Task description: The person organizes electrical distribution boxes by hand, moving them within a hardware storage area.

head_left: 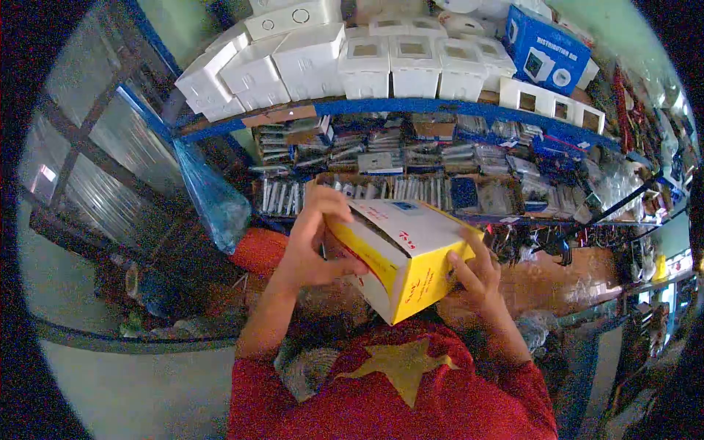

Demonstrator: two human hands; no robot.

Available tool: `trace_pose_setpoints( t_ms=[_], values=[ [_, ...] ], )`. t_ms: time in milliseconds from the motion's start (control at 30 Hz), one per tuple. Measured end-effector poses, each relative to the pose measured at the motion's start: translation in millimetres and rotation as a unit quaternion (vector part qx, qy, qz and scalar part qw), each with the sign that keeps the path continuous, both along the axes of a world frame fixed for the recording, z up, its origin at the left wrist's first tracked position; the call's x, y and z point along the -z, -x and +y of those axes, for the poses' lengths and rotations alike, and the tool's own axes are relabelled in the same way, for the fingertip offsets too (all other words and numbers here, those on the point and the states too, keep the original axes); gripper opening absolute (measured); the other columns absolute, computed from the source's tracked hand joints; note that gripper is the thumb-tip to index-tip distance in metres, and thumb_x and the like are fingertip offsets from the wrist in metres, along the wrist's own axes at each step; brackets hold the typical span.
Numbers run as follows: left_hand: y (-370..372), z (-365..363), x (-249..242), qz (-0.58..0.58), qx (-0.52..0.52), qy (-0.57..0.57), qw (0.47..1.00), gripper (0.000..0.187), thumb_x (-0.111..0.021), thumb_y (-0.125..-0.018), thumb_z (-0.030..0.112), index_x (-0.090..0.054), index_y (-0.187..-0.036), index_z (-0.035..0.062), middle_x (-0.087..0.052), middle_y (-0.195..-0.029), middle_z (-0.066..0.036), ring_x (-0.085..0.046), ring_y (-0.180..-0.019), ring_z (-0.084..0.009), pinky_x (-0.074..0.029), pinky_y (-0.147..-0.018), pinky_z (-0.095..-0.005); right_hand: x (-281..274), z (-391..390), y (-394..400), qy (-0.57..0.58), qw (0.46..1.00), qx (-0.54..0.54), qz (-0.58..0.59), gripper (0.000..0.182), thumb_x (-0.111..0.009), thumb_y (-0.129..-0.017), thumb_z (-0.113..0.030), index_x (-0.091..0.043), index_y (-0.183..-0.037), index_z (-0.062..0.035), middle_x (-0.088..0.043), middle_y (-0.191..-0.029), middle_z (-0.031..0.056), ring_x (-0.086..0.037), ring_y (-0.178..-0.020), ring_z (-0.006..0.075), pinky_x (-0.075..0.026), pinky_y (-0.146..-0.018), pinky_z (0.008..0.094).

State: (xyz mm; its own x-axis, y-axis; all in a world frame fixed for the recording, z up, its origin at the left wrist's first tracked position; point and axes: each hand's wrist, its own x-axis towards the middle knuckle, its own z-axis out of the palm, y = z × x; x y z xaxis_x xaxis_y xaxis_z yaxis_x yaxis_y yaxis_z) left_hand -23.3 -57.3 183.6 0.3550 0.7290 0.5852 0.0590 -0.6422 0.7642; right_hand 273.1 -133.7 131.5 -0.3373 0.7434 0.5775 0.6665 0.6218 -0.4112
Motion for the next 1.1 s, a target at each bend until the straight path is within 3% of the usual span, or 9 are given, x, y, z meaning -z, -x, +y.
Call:
trace_pose_setpoints(
  t_ms=[200, 300, 400, 500, 567, 667, 733, 967, 1100],
  values=[
    [-8.5, 10.2, -0.4, -0.022, -0.011, -0.071, 0.997, 0.051, -0.093, -0.045, 0.017, -0.062, -0.083, 0.0061, -0.058, -0.092, -0.006, -0.055, -0.086, -0.0178, -0.044, -0.080, -0.0309, -6.5, -0.3, -0.5, -0.029, 0.998, 0.022, -0.044, 0.080, -0.082, -0.056, -0.020, -0.050, -0.129, -0.0205, -0.036, -0.143, 0.0174, -0.063, -0.072, 0.0136, -0.043, -0.070, 0.0363],
    [-16.7, 11.3, 0.4, -0.079, 0.004, -0.054, 0.995, 0.048, -0.092, -0.046, 0.018, -0.062, -0.082, 0.0063, -0.059, -0.092, -0.008, -0.056, -0.086, -0.0184, -0.044, -0.081, -0.0328, 1.6, 4.8, -5.4, -0.024, 1.000, 0.005, -0.004, 0.079, -0.081, -0.058, -0.020, -0.050, -0.130, -0.0206, -0.037, -0.143, 0.0174, -0.064, -0.075, 0.0145, -0.043, -0.071, 0.0372],
    [-13.9, 22.4, 12.0, -0.067, -0.002, -0.093, 0.993, 0.045, -0.091, -0.049, 0.020, -0.062, -0.082, 0.0084, -0.059, -0.095, -0.009, -0.056, -0.088, -0.0199, -0.044, -0.085, -0.0353, 0.4, 4.4, -11.2, -0.069, 0.997, -0.001, -0.046, 0.077, -0.080, -0.059, -0.021, -0.050, -0.130, -0.0209, -0.036, -0.144, 0.0175, -0.063, -0.078, 0.0149, -0.043, -0.071, 0.0366],
    [-21.4, 28.9, 10.6, -0.013, -0.091, -0.198, 0.976, 0.041, -0.086, -0.058, 0.031, -0.064, -0.085, 0.0084, -0.061, -0.099, -0.010, -0.057, -0.093, -0.0239, -0.041, -0.093, -0.0397, -5.9, -1.2, -10.1, -0.020, 1.000, 0.004, -0.006, 0.073, -0.080, -0.061, -0.023, -0.052, -0.129, -0.0209, -0.039, -0.142, 0.0182, -0.063, -0.080, 0.0160, -0.045, -0.074, 0.0371],
    [-24.6, 29.7, -1.5, -0.008, -0.061, -0.057, 0.996, 0.045, -0.081, -0.061, 0.040, -0.065, -0.089, 0.0081, -0.062, -0.104, -0.010, -0.057, -0.099, -0.0264, -0.040, -0.097, -0.0406, -11.1, -2.4, -14.4, -0.004, 1.000, -0.017, -0.019, 0.070, -0.080, -0.063, -0.026, -0.054, -0.127, -0.0207, -0.039, -0.141, 0.0184, -0.064, -0.081, 0.0173, -0.045, -0.075, 0.0376],
    [-20.0, 37.8, -9.9, 0.052, 0.019, 0.041, 0.998, 0.066, -0.074, -0.064, 0.057, -0.067, -0.105, 0.0056, -0.061, -0.119, -0.012, -0.054, -0.114, -0.0293, -0.037, -0.101, -0.0405, -21.4, -1.3, -12.9, -0.039, 0.997, -0.020, -0.065, 0.066, -0.079, -0.064, -0.027, -0.055, -0.126, -0.0197, -0.041, -0.140, 0.0189, -0.064, -0.080, 0.0189, -0.047, -0.075, 0.0368],
    [-10.0, 54.0, 3.2, 0.085, 0.181, 0.104, 0.974, 0.071, -0.074, -0.064, 0.058, -0.066, -0.110, 0.0045, -0.060, -0.122, -0.013, -0.053, -0.118, -0.0296, -0.037, -0.102, -0.0402, -22.1, 1.9, -11.9, -0.063, 0.994, -0.023, -0.081, 0.064, -0.078, -0.065, -0.026, -0.056, -0.125, -0.0189, -0.041, -0.139, 0.0191, -0.065, -0.078, 0.0194, -0.048, -0.072, 0.0356],
    [-17.0, 41.4, 21.4, 0.067, 0.143, 0.101, 0.982, 0.055, -0.075, -0.070, 0.043, -0.068, -0.108, 0.0037, -0.064, -0.115, -0.013, -0.054, -0.117, -0.0290, -0.036, -0.103, -0.0421, -11.5, 9.4, -21.6, -0.062, 0.995, -0.029, -0.066, 0.064, -0.078, -0.063, -0.021, -0.057, -0.124, -0.0182, -0.043, -0.137, 0.0194, -0.067, -0.074, 0.0195, -0.054, -0.060, 0.0333],
    [-18.1, 29.8, 5.9, 0.167, 0.034, -0.073, 0.983, 0.037, -0.073, -0.075, 0.032, -0.069, -0.103, 0.0077, -0.066, -0.111, -0.011, -0.058, -0.109, -0.0284, -0.038, -0.101, -0.0419, -1.0, 8.1, -25.0, -0.043, 0.997, -0.001, -0.058, 0.070, -0.079, -0.060, -0.020, -0.056, -0.126, -0.0206, -0.042, -0.139, 0.0168, -0.067, -0.076, 0.0173, -0.052, -0.061, 0.0334]
  ],
)
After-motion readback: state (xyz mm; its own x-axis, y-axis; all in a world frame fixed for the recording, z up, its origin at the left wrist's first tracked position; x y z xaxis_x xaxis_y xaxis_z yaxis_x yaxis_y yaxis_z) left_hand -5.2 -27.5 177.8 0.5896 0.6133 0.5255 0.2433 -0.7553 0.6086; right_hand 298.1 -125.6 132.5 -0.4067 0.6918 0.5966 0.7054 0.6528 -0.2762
